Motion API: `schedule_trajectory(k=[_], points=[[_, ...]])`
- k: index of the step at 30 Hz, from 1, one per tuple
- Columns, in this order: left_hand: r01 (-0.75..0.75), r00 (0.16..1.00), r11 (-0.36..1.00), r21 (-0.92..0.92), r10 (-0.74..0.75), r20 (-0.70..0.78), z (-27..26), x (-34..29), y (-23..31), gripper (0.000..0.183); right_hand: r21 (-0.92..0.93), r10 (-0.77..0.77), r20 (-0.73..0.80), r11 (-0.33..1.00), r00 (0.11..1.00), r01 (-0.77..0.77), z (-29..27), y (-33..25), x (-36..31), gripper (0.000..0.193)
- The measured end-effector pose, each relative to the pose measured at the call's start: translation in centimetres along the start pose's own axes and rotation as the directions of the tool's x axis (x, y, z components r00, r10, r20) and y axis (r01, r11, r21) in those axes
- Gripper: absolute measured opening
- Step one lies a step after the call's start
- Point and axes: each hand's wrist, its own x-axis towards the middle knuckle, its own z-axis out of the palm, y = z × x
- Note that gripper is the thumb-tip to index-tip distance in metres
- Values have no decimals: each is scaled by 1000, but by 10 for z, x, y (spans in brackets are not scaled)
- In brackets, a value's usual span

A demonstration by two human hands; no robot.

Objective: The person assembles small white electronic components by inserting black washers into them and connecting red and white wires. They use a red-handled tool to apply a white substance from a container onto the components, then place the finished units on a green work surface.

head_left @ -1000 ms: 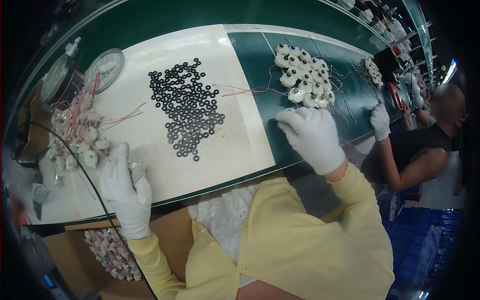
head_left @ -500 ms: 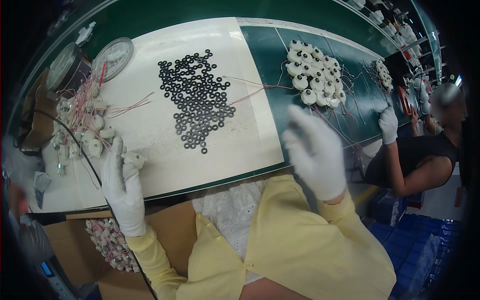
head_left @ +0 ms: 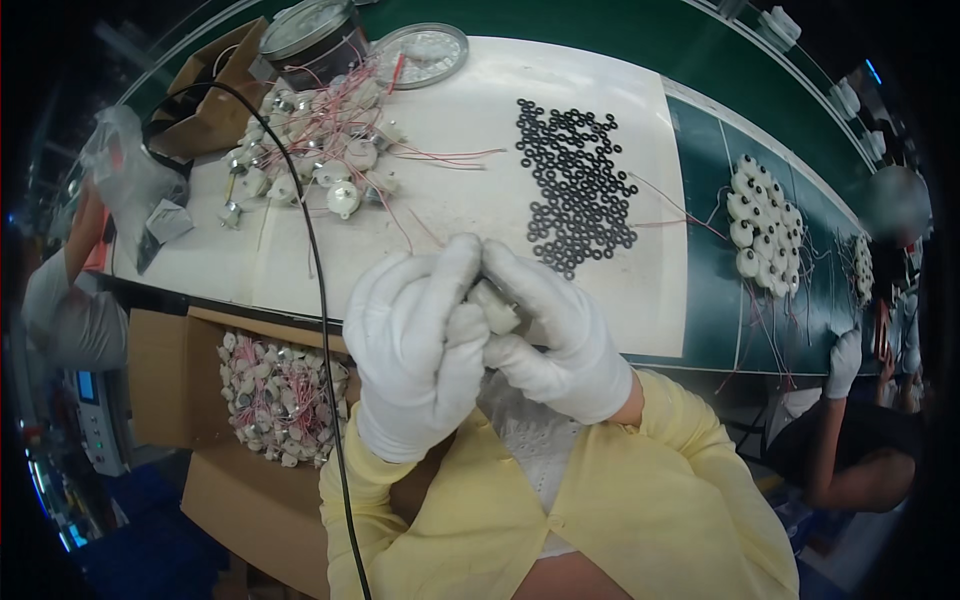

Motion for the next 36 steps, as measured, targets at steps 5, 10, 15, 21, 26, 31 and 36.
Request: schedule_trajectory(k=[5,10,15,21,26,31,36], points=[[17,999,974,-224,-10,32,2,5,8,42,-19,-209,41,977,977,210,-10,-20,11,56],[125,960,976,-176,-74,269,10,9,1,27,667,-237,-13,722,971,185,-36,-21,0,70],[84,996,899,429,-59,-71,28,16,-53,28,947,-262,301,195,917,-255,-98,-29,-3,43],[248,952,816,522,-305,24,23,9,-48,23,309,758,79,599,647,-739,-146,-52,-45,52],[184,974,924,335,-218,65,28,-4,-51,22,-448,690,-256,536,677,-715,-131,-25,-50,54],[428,903,894,134,-429,-16,31,-7,-50,24,-812,552,-197,371,810,-451,-141,-13,-43,41],[412,881,847,336,-464,89,28,-8,-42,27,-967,254,-22,241,967,-85,-145,-10,-54,27]])
